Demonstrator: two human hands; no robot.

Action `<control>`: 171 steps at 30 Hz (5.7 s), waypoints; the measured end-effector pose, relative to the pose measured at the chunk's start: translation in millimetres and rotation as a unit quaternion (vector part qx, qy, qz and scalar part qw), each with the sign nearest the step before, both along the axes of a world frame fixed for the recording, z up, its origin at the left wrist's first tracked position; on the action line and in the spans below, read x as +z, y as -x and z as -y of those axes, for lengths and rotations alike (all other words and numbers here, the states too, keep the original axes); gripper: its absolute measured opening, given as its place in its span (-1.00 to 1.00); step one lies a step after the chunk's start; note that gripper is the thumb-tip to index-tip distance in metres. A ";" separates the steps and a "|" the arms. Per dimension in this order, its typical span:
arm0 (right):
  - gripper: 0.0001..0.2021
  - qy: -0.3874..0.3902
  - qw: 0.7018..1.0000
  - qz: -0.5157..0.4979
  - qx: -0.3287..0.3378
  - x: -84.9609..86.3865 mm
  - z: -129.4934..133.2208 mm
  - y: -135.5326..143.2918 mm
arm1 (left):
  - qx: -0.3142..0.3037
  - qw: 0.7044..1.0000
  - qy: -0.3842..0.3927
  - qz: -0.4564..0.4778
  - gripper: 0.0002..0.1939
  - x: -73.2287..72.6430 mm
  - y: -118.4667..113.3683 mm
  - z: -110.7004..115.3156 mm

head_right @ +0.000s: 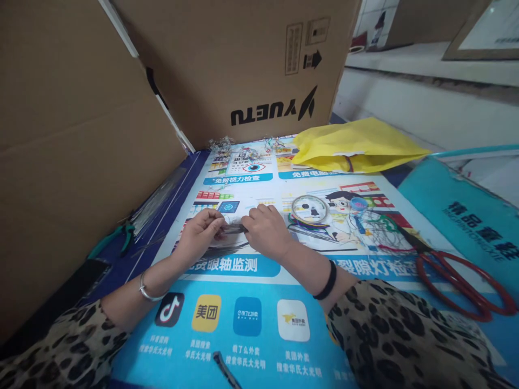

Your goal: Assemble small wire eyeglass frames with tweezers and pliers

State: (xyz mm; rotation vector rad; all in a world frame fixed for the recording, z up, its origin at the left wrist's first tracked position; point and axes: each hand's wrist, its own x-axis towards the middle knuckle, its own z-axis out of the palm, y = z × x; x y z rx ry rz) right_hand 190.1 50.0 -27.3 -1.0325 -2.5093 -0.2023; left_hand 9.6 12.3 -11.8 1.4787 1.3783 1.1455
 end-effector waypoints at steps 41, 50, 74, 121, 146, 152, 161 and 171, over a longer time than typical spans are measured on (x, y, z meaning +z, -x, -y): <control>-0.91 -0.104 0.994 0.008 0.013 10.5 8.7 2.4 | 0.027 0.995 -0.013 -0.094 -0.82 0.5 3.1 4.3; -0.89 -0.030 0.999 0.038 0.009 13.2 16.7 6.2 | 0.025 0.997 -0.017 -0.067 -0.83 2.4 -2.4 7.6; -0.86 -0.003 0.999 0.040 -0.014 8.3 8.1 0.5 | 0.022 1.000 0.004 -0.009 -0.80 3.6 -0.6 4.3; -0.87 -0.012 0.998 0.062 -0.006 7.8 10.5 3.2 | 0.030 0.997 -0.010 -0.076 -0.81 -3.7 0.9 3.0; -0.85 0.028 0.996 0.084 -0.024 8.6 13.9 5.8 | 0.040 0.998 -0.018 -0.047 -0.79 -3.3 0.5 2.1; -0.87 -0.001 0.998 0.067 -0.014 8.5 11.5 2.8 | 0.039 0.997 -0.018 -0.064 -0.80 -2.6 1.0 3.1; -0.89 -0.030 0.998 0.058 -0.009 4.9 10.4 4.5 | 0.035 0.994 -0.024 -0.100 -0.82 -4.9 0.3 2.9; -0.85 0.024 0.996 0.081 -0.016 9.0 13.7 6.4 | 0.030 0.995 -0.025 -0.092 -0.82 -4.9 -0.8 3.7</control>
